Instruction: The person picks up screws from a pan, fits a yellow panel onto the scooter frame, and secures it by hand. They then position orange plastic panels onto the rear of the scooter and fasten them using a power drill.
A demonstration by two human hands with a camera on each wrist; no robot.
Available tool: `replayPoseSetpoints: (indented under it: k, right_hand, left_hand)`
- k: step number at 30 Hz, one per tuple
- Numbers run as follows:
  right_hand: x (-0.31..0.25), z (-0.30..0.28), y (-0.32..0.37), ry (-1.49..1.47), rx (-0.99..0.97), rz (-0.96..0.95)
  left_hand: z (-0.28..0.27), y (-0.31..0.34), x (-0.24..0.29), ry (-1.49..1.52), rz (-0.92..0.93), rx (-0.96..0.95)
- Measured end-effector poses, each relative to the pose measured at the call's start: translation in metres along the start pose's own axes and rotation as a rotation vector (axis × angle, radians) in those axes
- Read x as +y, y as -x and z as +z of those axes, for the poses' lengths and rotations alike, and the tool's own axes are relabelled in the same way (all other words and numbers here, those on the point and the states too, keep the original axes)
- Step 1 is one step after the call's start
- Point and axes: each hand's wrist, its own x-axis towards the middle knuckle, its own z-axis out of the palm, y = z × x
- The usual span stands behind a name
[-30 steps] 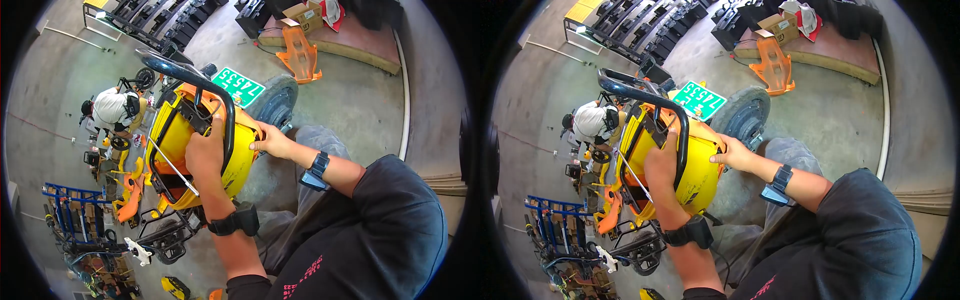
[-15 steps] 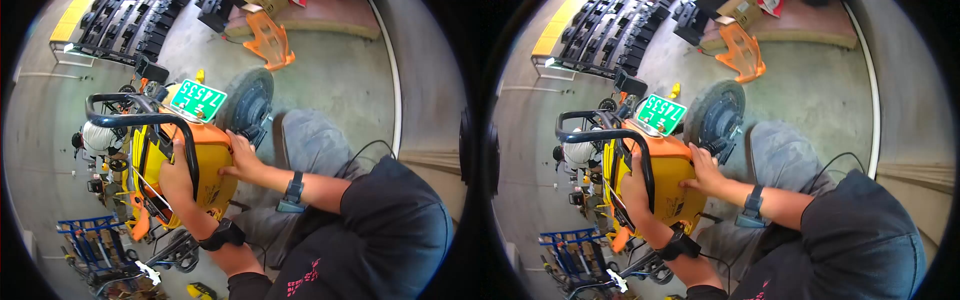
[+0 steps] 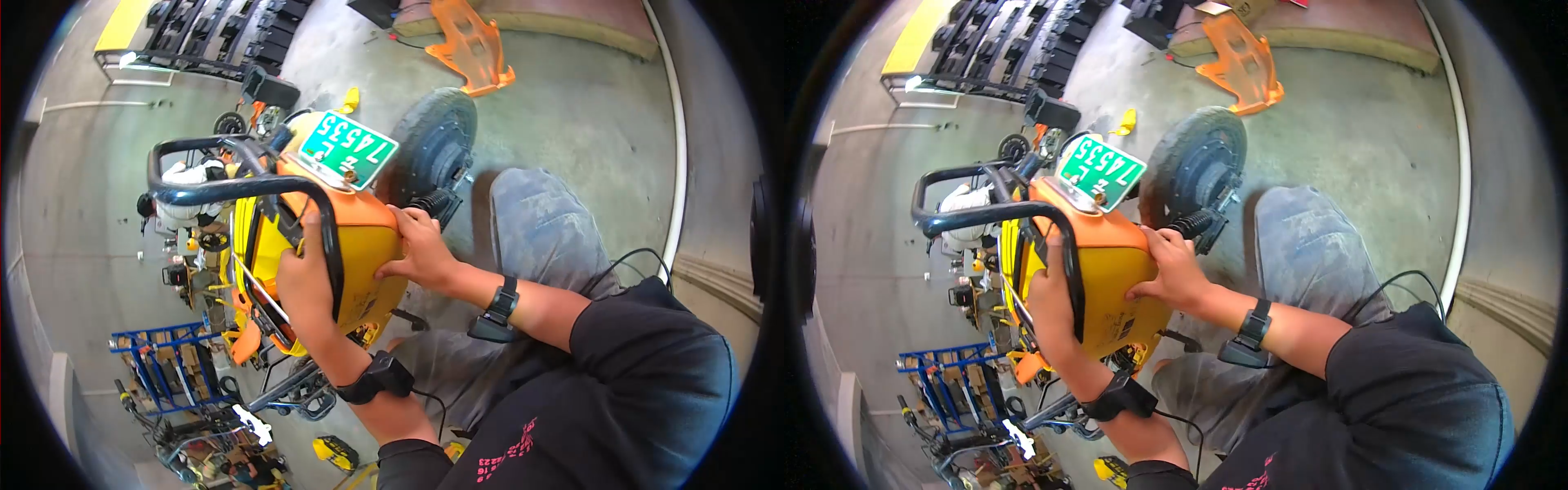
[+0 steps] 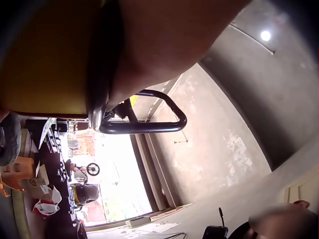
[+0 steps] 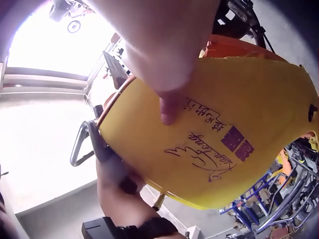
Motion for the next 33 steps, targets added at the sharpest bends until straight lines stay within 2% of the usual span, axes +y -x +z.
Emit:
replayPoseSetpoints:
  k: [2, 3, 4, 6, 8, 11, 12, 14, 16, 24, 33]
  right_hand:
    - [-0.002, -0.001, 0.0, 0.058, 0.027, -0.023]
    - [-0.003, -0.002, 0.0, 0.039, -0.043, 0.049]
    - [-0.005, -0.003, -0.001, 0.042, -0.07, 0.016]
    - [-0.009, 0.001, -0.001, 0.128, -0.005, -0.114]
    - [-0.034, -0.003, -0.009, 0.196, -0.012, -0.2]
    - [-0.051, -0.003, -0.019, 0.179, -0.049, -0.204]
    - [-0.045, 0.003, -0.017, 0.197, 0.032, -0.289]
    - [-0.051, 0.007, -0.013, 0.17, 0.039, -0.192]
    - [-0.056, 0.005, -0.014, 0.201, 0.031, -0.222]
    - [-0.058, 0.0, -0.014, 0.328, -0.006, -0.221]
    - [-0.053, -0.002, -0.017, 0.378, -0.031, -0.246]
  left_hand:
    - [-0.003, 0.004, 0.001, 0.062, 0.007, -0.022]
    - [-0.004, 0.004, -0.001, 0.045, 0.03, -0.013]
    - [-0.005, 0.003, -0.002, 0.031, 0.052, -0.001]
    - [-0.006, 0.006, -0.002, 0.082, 0.073, 0.002]
    - [-0.004, 0.003, -0.005, 0.011, 0.088, 0.041]
    - [-0.008, 0.005, -0.003, 0.028, 0.039, 0.019]
    - [-0.009, 0.004, -0.003, 0.037, 0.04, 0.006]
    - [-0.013, 0.007, -0.003, 0.097, 0.045, -0.001]
    - [-0.014, 0.01, -0.003, 0.124, 0.024, 0.037]
    - [-0.017, 0.009, -0.011, 0.177, 0.045, -0.024]
    - [-0.005, 0.001, -0.016, 0.263, 0.104, 0.089]
